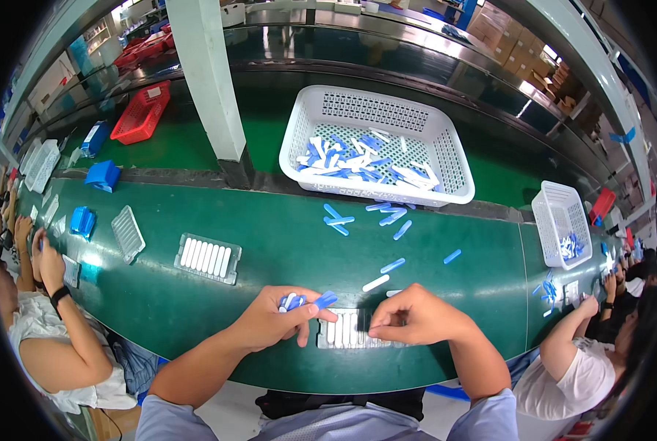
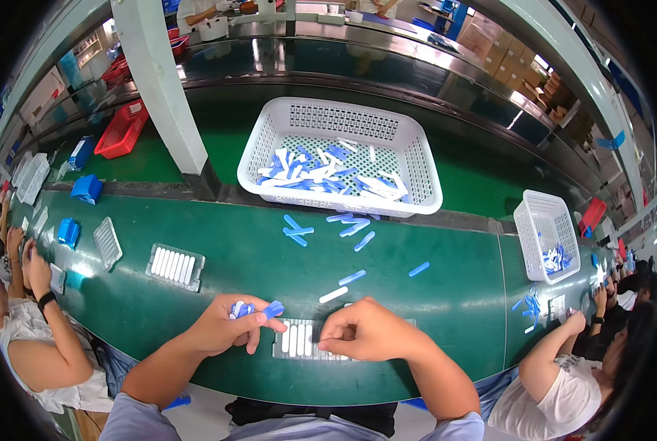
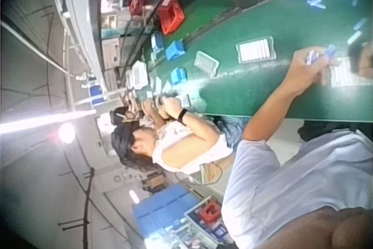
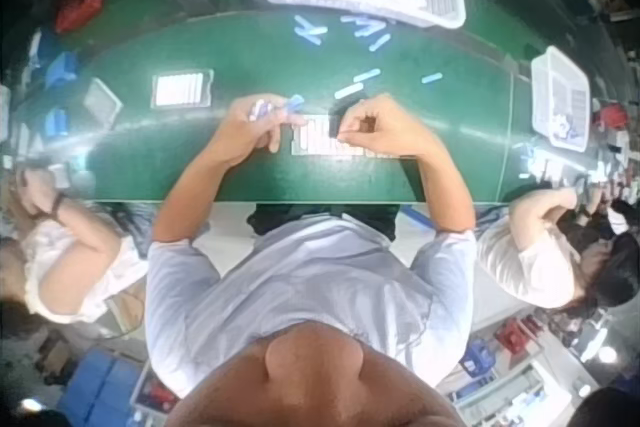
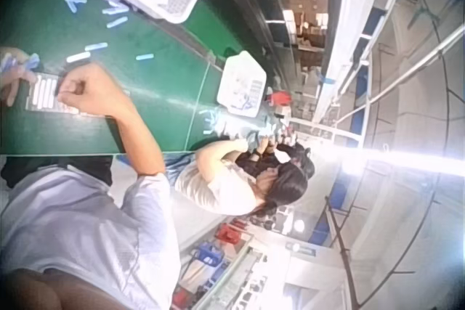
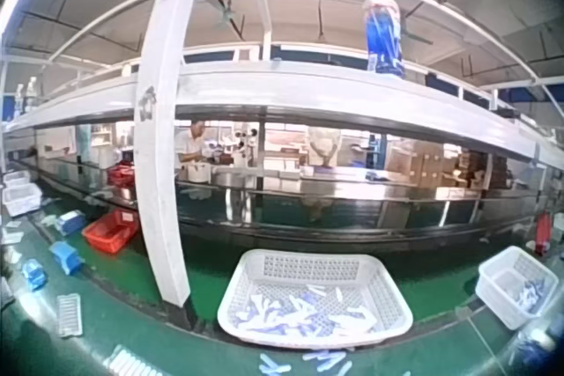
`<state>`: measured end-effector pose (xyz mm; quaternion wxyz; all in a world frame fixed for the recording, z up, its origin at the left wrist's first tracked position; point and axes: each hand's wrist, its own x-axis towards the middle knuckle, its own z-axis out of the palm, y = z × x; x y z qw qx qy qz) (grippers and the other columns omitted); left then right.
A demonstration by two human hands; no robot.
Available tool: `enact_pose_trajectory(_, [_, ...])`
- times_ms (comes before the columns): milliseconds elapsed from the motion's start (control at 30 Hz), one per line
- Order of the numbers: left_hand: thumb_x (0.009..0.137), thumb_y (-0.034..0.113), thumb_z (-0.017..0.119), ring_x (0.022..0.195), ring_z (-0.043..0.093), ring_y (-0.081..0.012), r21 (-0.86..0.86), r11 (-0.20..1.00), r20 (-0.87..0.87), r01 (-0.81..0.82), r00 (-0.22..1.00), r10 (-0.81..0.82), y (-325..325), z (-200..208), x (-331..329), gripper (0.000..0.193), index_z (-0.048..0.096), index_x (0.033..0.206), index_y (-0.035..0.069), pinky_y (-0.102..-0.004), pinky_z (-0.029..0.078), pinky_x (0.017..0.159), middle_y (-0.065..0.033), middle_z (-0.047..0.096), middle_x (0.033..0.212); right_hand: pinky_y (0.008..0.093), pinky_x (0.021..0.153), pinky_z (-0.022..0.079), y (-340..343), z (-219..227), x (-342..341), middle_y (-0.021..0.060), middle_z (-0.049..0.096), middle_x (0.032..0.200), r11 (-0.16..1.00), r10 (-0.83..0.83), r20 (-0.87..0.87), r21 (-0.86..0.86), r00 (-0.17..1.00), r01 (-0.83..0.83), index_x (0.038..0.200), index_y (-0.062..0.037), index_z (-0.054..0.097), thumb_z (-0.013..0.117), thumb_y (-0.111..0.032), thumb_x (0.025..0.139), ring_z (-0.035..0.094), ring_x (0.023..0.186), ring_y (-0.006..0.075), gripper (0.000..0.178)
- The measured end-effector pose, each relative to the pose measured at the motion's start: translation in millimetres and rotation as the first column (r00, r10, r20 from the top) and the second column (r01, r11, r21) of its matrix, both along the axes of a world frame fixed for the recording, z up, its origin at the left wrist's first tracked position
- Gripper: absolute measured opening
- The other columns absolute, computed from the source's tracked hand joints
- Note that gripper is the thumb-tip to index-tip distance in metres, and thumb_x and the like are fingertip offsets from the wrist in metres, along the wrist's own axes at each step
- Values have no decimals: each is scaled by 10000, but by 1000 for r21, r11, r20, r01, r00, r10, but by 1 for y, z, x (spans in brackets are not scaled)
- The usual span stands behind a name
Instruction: The person takes plastic strips from a basket, inserts them one by one into the slots of transparent plastic trays by hand, and moves the filled trays across the table.
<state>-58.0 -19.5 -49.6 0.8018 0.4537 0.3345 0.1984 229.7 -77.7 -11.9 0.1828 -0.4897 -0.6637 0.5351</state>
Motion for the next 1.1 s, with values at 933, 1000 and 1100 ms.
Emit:
enact_pose_trajectory(933, [1011,136,624,560,583,-36,10,998,-7,58,998,-58,-12,2,7,299,673,1235,-56,-201,343,461,-148,769,1066,327,635,534,-9,-10,4,83,718,800,986,13,118,161,993,-32,1037,-40,718,718,-82,891,681,684,175,152])
enact_pose_trajectory(1000, [1012,138,625,561,584,-38,17,998,-1,62,998,-62,-11,0,6,303,672,1239,-56,-199,345,462,-143,769,1069,415,682,543,-10,1,-14,119,699,788,936,-54,377,342,925,-85,1150,-76,668,740,-198,843,683,736,309,338])
enact_pose_trajectory(1100, [1011,143,631,581,611,-49,3,997,-18,77,997,-76,-10,-1,5,308,672,1236,-63,-194,356,469,-127,770,1067,368,618,519,-8,-5,-15,70,696,769,908,-84,374,410,924,-84,1207,-95,640,772,-201,851,673,670,243,394])
